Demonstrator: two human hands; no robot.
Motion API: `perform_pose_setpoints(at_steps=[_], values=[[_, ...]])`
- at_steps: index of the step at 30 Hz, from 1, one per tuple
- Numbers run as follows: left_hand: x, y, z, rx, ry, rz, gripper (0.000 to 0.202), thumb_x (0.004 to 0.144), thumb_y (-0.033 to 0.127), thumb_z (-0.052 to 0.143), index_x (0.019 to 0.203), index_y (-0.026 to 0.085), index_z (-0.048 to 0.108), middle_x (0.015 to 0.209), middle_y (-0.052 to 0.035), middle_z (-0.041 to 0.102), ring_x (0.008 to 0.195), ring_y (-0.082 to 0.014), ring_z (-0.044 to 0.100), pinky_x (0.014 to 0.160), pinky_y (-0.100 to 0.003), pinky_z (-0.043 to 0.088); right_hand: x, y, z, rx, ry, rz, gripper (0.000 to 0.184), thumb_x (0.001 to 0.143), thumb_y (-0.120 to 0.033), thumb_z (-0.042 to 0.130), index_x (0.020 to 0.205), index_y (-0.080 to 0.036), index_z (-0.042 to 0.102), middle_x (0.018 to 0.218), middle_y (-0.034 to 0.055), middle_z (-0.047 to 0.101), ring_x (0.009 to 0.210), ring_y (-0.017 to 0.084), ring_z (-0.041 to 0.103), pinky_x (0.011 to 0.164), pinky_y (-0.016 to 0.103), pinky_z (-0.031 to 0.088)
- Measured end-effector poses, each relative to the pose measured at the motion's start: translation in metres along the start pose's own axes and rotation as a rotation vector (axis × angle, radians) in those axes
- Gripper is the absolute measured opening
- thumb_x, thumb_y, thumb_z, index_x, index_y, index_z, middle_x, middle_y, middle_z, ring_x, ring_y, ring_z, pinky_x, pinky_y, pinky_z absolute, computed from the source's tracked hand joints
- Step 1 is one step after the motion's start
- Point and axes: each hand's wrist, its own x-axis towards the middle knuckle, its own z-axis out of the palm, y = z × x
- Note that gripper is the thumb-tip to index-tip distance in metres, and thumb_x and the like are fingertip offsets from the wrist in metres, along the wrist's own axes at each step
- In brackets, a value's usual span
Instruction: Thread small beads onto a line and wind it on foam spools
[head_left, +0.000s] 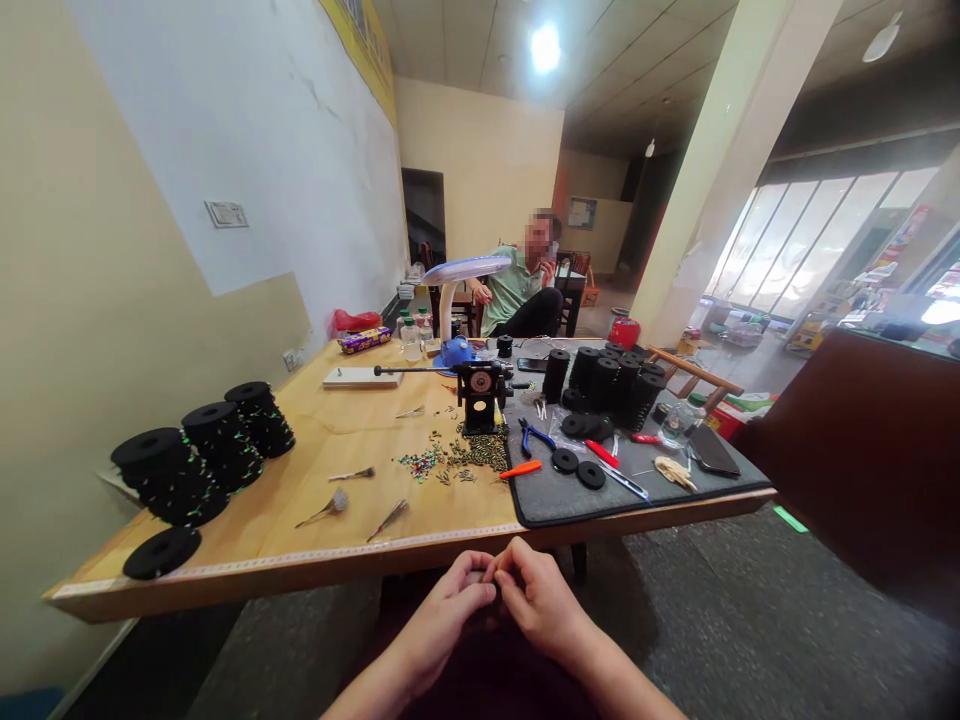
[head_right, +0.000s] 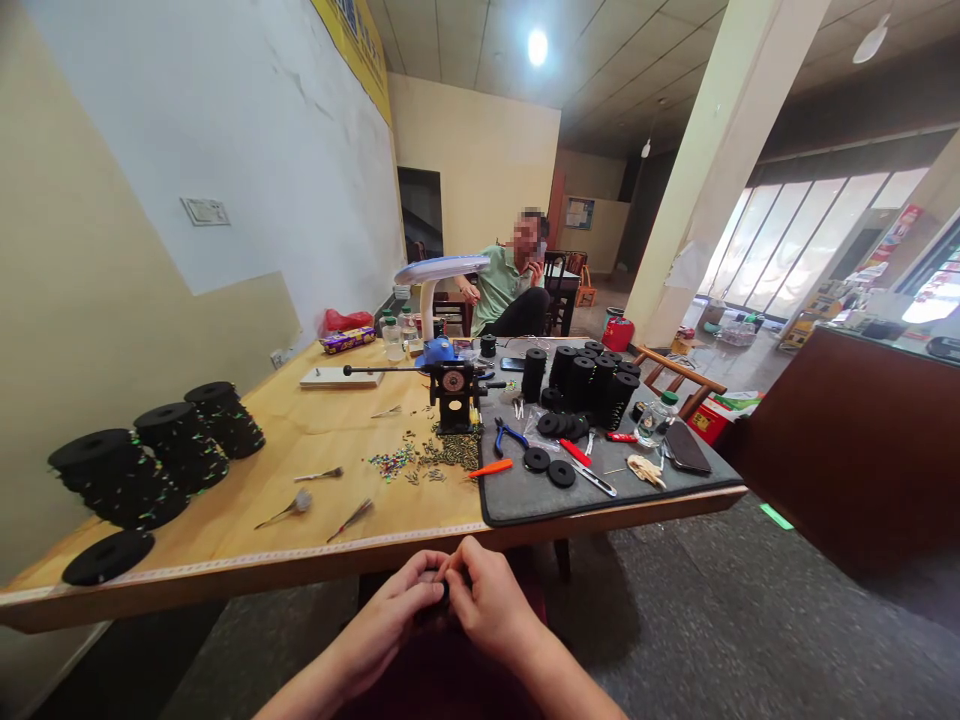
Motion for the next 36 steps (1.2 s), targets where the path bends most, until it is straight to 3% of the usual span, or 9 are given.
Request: perform_pose_setpoints(at_steps=[5, 15, 20, 24, 27, 31, 36], values=[[0.001, -0.005, -0.001, 0.032, 0.007, 0.059, 0.021, 0.065, 0.012, 0.051, 0.084, 0.019, 0.054, 0.075, 0.0006, 0.061, 0.068, -0.0145, 0.054, 0.064, -0.027, 0.039, 0.0, 0.006, 0.006, 0.172, -0.039, 0.097, 0.01, 0.088, -0.022, 0.046, 0.082, -0.019, 0.052, 0.053, -0.0057, 0.053, 0.043, 0.01, 0.053, 0.045, 0.018, 0.039], [-0.001, -0.005, -0.002, 0.018, 0.029, 0.06, 0.02, 0.066, 0.017, 0.054, 0.085, 0.02, 0.049, 0.072, 0.0032, 0.059, 0.066, -0.0133, 0.052, 0.062, -0.026, 0.037, 0.0, 0.001, 0.007, 0.291, -0.006, 0.15, 0.018, 0.088, -0.032, 0.05, 0.079, -0.018, 0.055, 0.049, -0.0065, 0.052, 0.039, 0.008, 0.048, 0.042, 0.017, 0.036], [-0.005, -0.004, -0.006, -0.044, 0.024, 0.065, 0.023, 0.066, 0.016, 0.054, 0.087, 0.022, 0.046, 0.083, -0.0013, 0.067, 0.073, -0.0154, 0.056, 0.061, -0.026, 0.034, 0.005, 0.01, 0.002, 0.41, 0.106, 0.163, 0.029, 0.087, -0.044, 0.052, 0.078, -0.017, 0.055, 0.062, -0.0016, 0.061, 0.044, 0.009, 0.051, 0.05, 0.021, 0.042], [-0.009, 0.0, -0.008, -0.078, 0.007, 0.105, 0.023, 0.068, 0.018, 0.055, 0.087, 0.022, 0.043, 0.091, -0.0083, 0.071, 0.084, -0.0206, 0.06, 0.063, -0.028, 0.032, 0.017, 0.022, -0.006, 0.441, 0.241, 0.194, 0.037, 0.082, -0.055, 0.056, 0.074, -0.018, 0.05, 0.075, 0.0027, 0.066, 0.043, 0.009, 0.051, 0.047, 0.022, 0.04], [-0.012, 0.0, -0.013, -0.11, 0.01, 0.145, 0.023, 0.068, 0.018, 0.055, 0.087, 0.022, 0.043, 0.094, -0.0106, 0.072, 0.084, -0.0211, 0.061, 0.064, -0.028, 0.031, 0.03, 0.031, -0.004, 0.37, 0.253, 0.181, 0.037, 0.082, -0.055, 0.054, 0.074, -0.019, 0.05, 0.072, 0.0026, 0.066, 0.044, 0.01, 0.052, 0.049, 0.024, 0.041], [-0.015, -0.005, -0.028, -0.165, -0.017, 0.204, 0.024, 0.069, 0.021, 0.059, 0.086, 0.022, 0.043, 0.097, -0.0119, 0.071, 0.087, -0.0225, 0.062, 0.062, -0.027, 0.031, 0.053, 0.033, 0.006, 0.203, 0.159, 0.139, 0.024, 0.086, -0.042, 0.051, 0.078, -0.019, 0.052, 0.072, 0.0029, 0.066, 0.051, 0.014, 0.057, 0.052, 0.025, 0.043], [-0.022, -0.012, -0.051, -0.226, -0.048, 0.271, 0.031, 0.069, 0.03, 0.067, 0.088, 0.022, 0.045, 0.1, -0.013, 0.071, 0.089, -0.024, 0.063, 0.058, -0.026, 0.029, 0.084, 0.029, 0.024, -0.269, 0.027, 0.061, 0.007, 0.082, -0.022, 0.053, 0.083, -0.019, 0.059, 0.074, 0.0019, 0.068, 0.065, 0.016, 0.062, 0.06, 0.024, 0.043]])
